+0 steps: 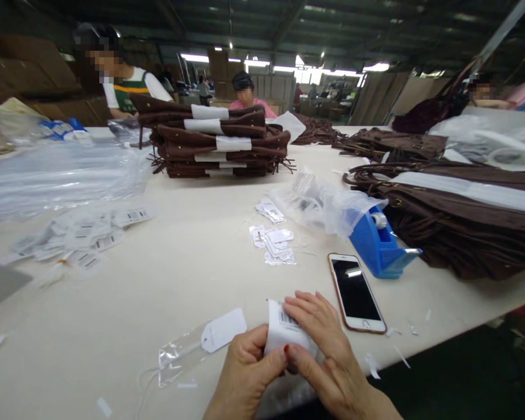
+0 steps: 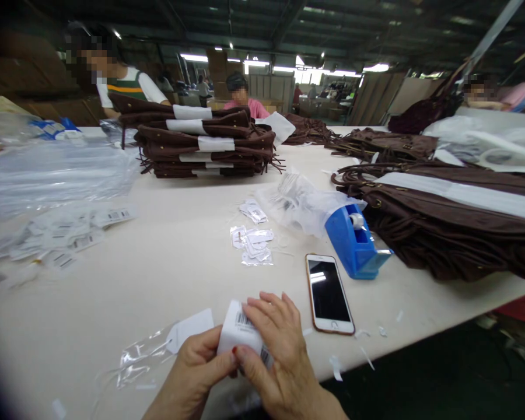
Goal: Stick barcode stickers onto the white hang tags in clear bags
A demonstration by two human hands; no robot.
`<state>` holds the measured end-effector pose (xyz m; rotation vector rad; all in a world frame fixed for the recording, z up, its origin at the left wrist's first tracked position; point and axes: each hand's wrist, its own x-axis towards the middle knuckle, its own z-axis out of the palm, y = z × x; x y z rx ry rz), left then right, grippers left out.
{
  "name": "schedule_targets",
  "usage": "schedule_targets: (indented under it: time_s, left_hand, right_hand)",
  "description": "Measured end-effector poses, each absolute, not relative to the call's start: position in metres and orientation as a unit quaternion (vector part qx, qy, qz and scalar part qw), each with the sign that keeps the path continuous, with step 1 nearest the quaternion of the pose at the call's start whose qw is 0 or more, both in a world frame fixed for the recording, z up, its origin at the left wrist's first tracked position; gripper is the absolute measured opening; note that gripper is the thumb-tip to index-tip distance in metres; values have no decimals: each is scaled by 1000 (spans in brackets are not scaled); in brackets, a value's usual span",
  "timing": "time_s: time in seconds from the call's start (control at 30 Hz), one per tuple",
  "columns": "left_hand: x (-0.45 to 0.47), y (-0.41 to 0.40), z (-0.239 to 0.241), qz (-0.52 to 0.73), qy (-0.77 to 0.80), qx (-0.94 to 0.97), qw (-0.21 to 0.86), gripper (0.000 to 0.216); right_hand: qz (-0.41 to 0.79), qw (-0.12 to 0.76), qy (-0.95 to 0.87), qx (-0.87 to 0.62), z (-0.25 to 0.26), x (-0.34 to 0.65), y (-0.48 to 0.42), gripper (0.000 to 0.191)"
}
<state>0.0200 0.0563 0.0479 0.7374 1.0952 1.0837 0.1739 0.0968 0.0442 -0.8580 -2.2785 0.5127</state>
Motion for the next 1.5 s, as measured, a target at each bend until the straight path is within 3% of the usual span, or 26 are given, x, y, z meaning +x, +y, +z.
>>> schedule_targets:
  time_s: [0.33, 0.73, 1.07, 1.17, 1.27, 1.33, 1.43, 1.5]
  left_hand:
    - [24, 48, 54, 469, 523, 342, 624, 19]
    - [23, 43, 43, 470, 542, 416, 558, 20]
    - [18, 38, 33, 433, 544, 499, 518, 19]
    - [16, 41, 38, 448, 511, 526, 511, 16]
    - [14, 50, 37, 456, 499, 513, 529, 16]
    - [14, 58, 34, 452, 516, 485, 543, 16]
    - [17, 75, 28, 449, 525, 433, 580, 16]
    - [20, 85, 26, 443, 531, 414, 592, 15]
  right_hand:
    - [377, 342, -792, -338, 43, 162, 85, 17]
    - [361, 371, -782, -347, 41, 156, 84, 17]
    - [452, 347, -720, -397, 39, 157, 84, 22]
    - [481, 379, -658, -438, 35, 161, 91, 24]
    - [463, 469, -618, -428, 28, 168, 102, 26]
    - [425, 515, -640, -380, 25, 174, 111, 38]
    - [317, 536, -713, -322, 26, 181, 120, 61]
    - [240, 534, -754, -297, 30, 184, 123, 67]
